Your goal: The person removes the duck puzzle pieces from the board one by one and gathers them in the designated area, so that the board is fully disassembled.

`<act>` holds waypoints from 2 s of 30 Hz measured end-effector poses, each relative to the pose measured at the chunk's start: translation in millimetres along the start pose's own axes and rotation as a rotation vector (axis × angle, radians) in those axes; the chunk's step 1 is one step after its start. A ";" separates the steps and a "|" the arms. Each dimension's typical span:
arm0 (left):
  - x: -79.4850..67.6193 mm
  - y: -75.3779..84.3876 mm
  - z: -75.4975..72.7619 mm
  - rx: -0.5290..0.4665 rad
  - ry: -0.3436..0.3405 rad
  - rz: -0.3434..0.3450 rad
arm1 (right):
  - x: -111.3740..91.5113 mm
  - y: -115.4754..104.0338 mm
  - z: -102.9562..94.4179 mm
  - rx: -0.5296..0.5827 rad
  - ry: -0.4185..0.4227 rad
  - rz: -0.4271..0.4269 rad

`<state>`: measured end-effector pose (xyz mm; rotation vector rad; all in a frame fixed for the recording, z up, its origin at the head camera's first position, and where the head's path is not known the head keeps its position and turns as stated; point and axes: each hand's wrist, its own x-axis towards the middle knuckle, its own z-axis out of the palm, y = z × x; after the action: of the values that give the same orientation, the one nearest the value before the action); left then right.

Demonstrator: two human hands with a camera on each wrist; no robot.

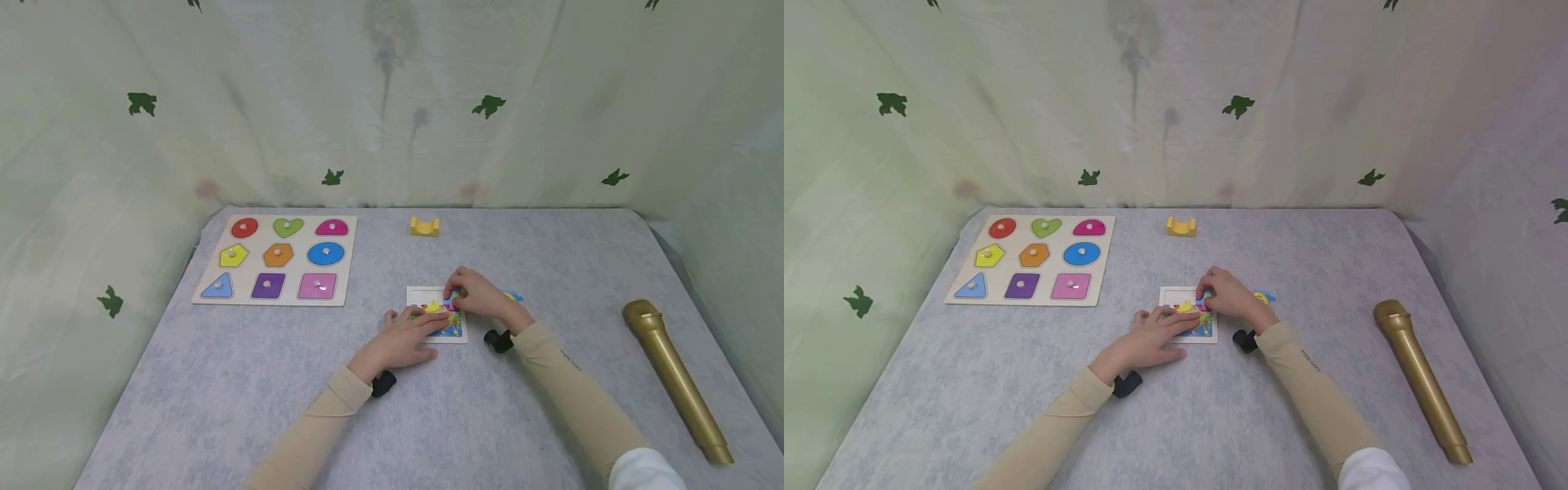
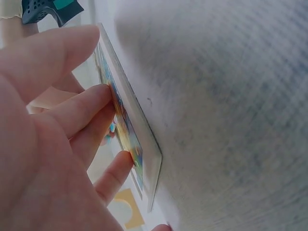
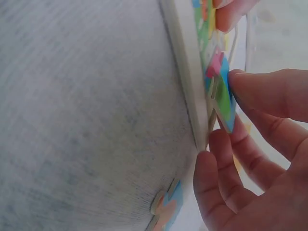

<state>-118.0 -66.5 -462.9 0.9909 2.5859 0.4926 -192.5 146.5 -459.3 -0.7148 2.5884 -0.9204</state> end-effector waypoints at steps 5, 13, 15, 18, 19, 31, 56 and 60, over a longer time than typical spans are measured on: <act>0.4 0.2 0.2 -0.008 -0.006 -0.007 | -3.1 3.3 0.3 0.087 0.023 -0.019; 0.5 1.7 -0.4 -0.016 -0.020 -0.028 | -6.8 14.9 -7.1 0.227 0.081 -0.009; 0.3 1.9 -0.3 -0.016 -0.020 -0.030 | -10.5 20.2 -13.8 0.297 0.097 -0.011; 0.1 2.3 -0.4 -0.014 -0.018 -0.028 | -20.5 32.1 -26.0 0.379 0.113 0.004; -0.1 2.4 -0.5 -0.015 -0.015 -0.026 | -25.0 37.0 -30.2 0.395 0.119 0.010; -2.4 3.4 -0.3 -0.030 0.008 -0.016 | -83.9 89.6 -67.8 0.329 0.175 0.226; -6.2 2.3 0.1 0.017 0.011 0.006 | -72.7 63.9 -45.0 0.074 0.239 0.156; -8.0 2.4 -1.1 0.012 0.010 0.008 | -59.7 45.1 -31.4 0.143 0.209 0.090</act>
<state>-111.5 -70.5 -459.5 1.0054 2.5981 0.4859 -172.3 225.0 -458.5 -0.4819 2.6714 -1.1946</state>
